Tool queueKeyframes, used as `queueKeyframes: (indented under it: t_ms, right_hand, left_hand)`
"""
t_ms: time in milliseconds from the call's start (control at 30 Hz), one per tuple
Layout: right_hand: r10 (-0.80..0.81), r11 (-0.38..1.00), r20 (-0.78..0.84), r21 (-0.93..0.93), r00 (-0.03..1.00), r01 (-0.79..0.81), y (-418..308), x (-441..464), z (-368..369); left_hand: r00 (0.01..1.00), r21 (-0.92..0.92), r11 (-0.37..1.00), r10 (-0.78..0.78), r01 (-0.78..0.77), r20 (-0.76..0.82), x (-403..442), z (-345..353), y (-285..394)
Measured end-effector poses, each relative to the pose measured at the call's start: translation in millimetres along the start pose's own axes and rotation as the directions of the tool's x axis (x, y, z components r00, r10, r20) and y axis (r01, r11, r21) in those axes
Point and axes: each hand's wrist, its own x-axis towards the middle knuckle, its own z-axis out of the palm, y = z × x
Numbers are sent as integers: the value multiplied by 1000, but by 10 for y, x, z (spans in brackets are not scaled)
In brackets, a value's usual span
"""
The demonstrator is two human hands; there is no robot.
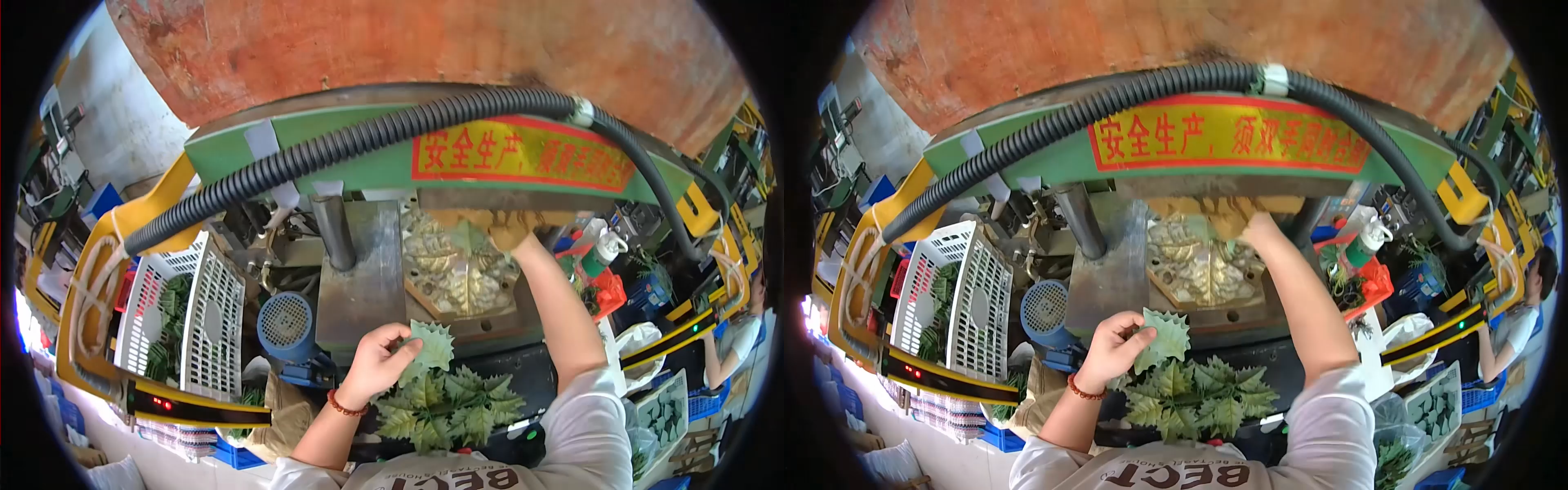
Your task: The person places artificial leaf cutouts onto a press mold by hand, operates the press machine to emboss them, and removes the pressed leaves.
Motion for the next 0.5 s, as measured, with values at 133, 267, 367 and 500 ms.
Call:
queueKeyframes:
  t_ms: [133,267,367,500]
  right_hand:
    - [-294,952,-109,-117,949,282,388,785,-213]
    - [-401,913,-75,-117,913,391,252,970,-228]
    - [-416,908,18,-46,909,417,242,942,-72]
    - [-433,901,111,53,894,430,253,708,22]
  left_hand:
    - [998,-52,997,-56,56,-5,144,18,-92]
    - [992,-98,991,-100,93,-77,148,-135,-104]
    - [976,-139,980,-164,145,-141,45,-225,-180]
    - [968,-168,984,-97,59,-232,176,-236,-219]
